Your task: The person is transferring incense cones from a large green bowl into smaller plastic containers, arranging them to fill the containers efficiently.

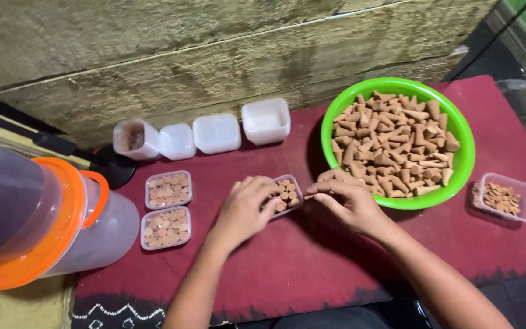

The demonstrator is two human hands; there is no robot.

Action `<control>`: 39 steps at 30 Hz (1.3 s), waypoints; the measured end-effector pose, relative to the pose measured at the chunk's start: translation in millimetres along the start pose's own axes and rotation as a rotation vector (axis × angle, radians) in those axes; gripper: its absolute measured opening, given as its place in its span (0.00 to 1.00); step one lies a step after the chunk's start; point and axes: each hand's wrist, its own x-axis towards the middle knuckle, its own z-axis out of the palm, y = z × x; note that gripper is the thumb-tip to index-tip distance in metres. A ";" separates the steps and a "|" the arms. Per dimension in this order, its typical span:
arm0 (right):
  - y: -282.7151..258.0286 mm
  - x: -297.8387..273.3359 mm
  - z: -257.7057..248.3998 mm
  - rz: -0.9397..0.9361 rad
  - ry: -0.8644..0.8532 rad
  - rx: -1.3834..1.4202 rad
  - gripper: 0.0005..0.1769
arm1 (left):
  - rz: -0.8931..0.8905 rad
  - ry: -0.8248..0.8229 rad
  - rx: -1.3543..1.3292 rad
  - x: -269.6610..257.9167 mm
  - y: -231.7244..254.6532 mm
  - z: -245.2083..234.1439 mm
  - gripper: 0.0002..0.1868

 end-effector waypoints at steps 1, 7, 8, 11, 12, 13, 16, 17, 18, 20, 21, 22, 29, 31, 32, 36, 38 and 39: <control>1.6 0.9 7.3 0.002 -0.010 0.003 0.08 | -0.010 0.002 -0.002 -5.0 1.4 1.6 0.08; -0.2 2.5 33.9 0.074 -0.009 -0.046 0.18 | 0.049 -0.026 0.141 -20.8 -4.7 20.0 0.14; 1.9 0.2 37.9 0.097 0.001 -0.062 0.16 | 0.047 -0.015 0.149 -22.5 -7.2 23.3 0.16; 0.6 2.5 47.9 0.043 0.001 -0.059 0.13 | 0.038 0.001 0.156 -25.1 -8.6 26.4 0.18; -0.9 4.9 51.0 -0.034 -0.003 -0.041 0.12 | 0.036 0.007 0.155 -25.3 -8.4 26.3 0.18; 1.6 4.8 52.8 -0.035 -0.005 -0.040 0.12 | 0.034 0.007 0.156 -25.5 -9.0 27.7 0.18; 7.0 3.9 55.7 -0.115 0.000 -0.059 0.10 | 0.018 0.021 0.137 -26.4 -9.6 33.2 0.17; 7.2 3.3 56.2 -0.146 0.010 -0.059 0.11 | 0.024 0.020 0.141 -27.5 -9.7 35.1 0.16; 7.6 2.4 56.6 -0.175 0.021 -0.059 0.11 | 0.031 0.019 0.145 -28.5 -9.8 37.2 0.15; 15.8 -2.0 59.6 -0.192 0.037 -0.060 0.11 | 0.034 0.013 0.149 -29.8 -10.5 37.8 0.15; 19.9 -4.4 60.9 -0.212 0.053 -0.063 0.11 | 0.040 0.010 0.153 -30.4 -10.6 38.3 0.15; 18.5 -3.3 61.1 -0.208 0.052 -0.060 0.11 | 0.038 0.007 0.152 -30.5 -10.8 38.5 0.15; 22.2 -1.5 63.9 -0.317 0.003 -0.180 0.04 | 0.065 0.007 0.129 -29.0 -11.8 36.2 0.14; 23.0 -0.8 63.7 -0.327 0.002 -0.194 0.04 | 0.066 0.002 0.123 -27.9 -11.4 34.4 0.14; 24.1 -1.4 63.7 -0.329 -0.008 -0.211 0.03 | 0.067 0.002 0.127 -27.3 -10.8 33.4 0.13; 20.0 1.7 63.5 -0.381 -0.021 -0.302 0.03 | 0.070 -0.002 0.129 -25.8 -9.2 30.8 0.12; 28.3 -1.9 64.9 -0.401 -0.034 -0.355 0.04 | 0.064 -0.008 0.124 -27.5 -12.1 34.5 0.12; 32.2 -3.8 65.8 -0.424 -0.047 -0.409 0.05 | 0.060 -0.012 0.123 -28.6 -13.5 36.1 0.13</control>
